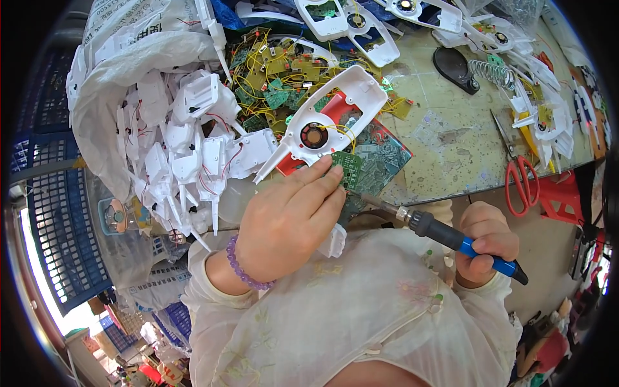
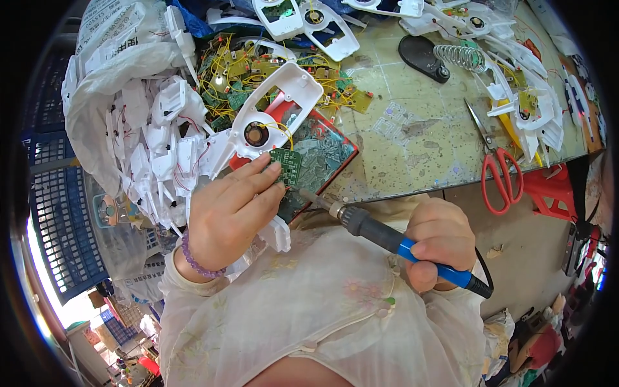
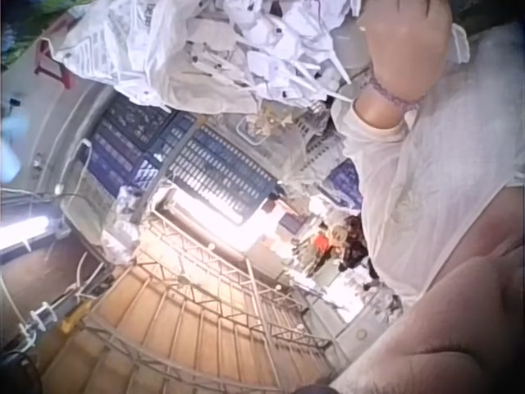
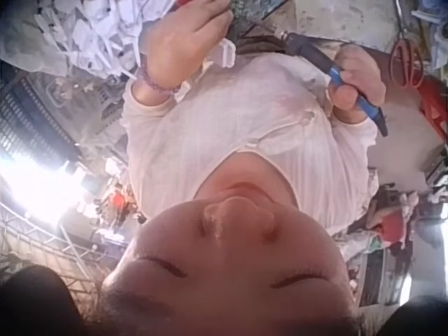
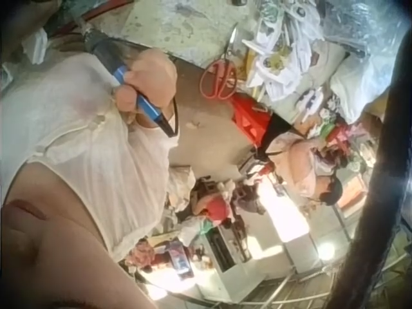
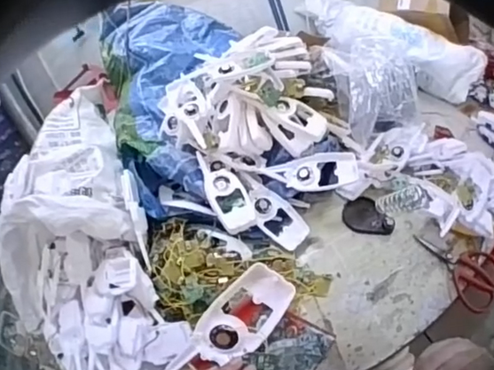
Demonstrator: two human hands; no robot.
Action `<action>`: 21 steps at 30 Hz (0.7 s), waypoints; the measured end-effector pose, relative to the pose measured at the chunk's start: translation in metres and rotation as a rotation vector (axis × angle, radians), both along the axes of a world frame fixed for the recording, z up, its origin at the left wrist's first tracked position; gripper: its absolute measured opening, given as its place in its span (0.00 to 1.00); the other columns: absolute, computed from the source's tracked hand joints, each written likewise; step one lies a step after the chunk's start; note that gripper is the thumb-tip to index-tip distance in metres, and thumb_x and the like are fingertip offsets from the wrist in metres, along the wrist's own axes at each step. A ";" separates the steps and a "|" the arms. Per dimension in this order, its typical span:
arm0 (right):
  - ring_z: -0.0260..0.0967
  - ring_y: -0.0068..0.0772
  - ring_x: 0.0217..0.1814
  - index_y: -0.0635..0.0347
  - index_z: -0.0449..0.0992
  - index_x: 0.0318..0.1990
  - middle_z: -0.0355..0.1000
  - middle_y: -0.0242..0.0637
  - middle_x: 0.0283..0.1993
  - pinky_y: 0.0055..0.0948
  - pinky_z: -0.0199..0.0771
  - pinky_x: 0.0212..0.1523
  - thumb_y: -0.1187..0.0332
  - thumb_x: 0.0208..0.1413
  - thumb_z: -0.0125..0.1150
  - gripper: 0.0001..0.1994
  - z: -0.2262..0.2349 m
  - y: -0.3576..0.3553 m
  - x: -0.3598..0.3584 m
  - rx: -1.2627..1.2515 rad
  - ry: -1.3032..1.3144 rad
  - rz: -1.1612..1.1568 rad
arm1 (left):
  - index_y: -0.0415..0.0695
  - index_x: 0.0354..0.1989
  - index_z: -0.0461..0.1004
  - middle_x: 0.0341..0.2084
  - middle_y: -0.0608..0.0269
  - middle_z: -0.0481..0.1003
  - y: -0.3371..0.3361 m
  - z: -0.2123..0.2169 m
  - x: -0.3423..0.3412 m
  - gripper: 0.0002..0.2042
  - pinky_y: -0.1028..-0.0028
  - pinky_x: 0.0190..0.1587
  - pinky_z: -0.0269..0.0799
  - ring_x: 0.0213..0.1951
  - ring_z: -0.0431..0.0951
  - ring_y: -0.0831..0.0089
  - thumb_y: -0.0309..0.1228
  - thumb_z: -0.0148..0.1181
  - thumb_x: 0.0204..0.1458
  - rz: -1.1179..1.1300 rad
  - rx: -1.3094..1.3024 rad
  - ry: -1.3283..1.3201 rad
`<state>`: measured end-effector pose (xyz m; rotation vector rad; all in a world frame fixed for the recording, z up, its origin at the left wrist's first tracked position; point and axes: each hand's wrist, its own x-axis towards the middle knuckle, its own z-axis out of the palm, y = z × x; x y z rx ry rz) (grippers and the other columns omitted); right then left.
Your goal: Soldering internal wiring onto circuit boards and speakers for toy walkie-talkies and assembling the plastic casing.
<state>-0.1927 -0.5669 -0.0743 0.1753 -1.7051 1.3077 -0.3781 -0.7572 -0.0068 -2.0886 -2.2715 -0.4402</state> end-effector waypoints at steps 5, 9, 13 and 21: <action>0.56 0.28 0.16 0.57 0.62 0.32 0.60 0.32 0.18 0.28 0.56 0.16 0.52 0.58 0.52 0.17 -0.003 -0.001 0.001 -0.012 0.012 -0.006 | 0.38 0.34 0.75 0.39 0.55 0.75 0.003 0.004 0.002 0.12 0.70 0.39 0.75 0.45 0.76 0.60 0.24 0.60 0.37 0.016 -0.012 -0.009; 0.56 0.28 0.17 0.57 0.62 0.32 0.61 0.32 0.18 0.28 0.56 0.17 0.52 0.58 0.52 0.17 -0.005 0.001 0.003 -0.010 -0.001 0.034 | 0.39 0.34 0.75 0.38 0.56 0.76 0.003 0.003 0.001 0.13 0.70 0.38 0.76 0.44 0.77 0.58 0.21 0.64 0.35 0.022 -0.003 -0.022; 0.56 0.28 0.17 0.58 0.62 0.33 0.62 0.33 0.19 0.28 0.56 0.17 0.52 0.58 0.53 0.17 -0.007 0.001 0.004 -0.018 -0.007 0.040 | 0.38 0.34 0.75 0.37 0.56 0.76 0.003 0.003 0.002 0.13 0.69 0.39 0.76 0.43 0.77 0.58 0.21 0.64 0.35 0.027 0.000 -0.022; 0.57 0.28 0.17 0.57 0.62 0.33 0.62 0.33 0.20 0.28 0.56 0.17 0.53 0.58 0.53 0.16 -0.008 0.000 0.005 -0.024 -0.012 0.036 | 0.38 0.33 0.75 0.37 0.56 0.76 0.004 0.003 0.002 0.13 0.69 0.38 0.77 0.43 0.78 0.58 0.21 0.64 0.35 0.033 0.002 -0.018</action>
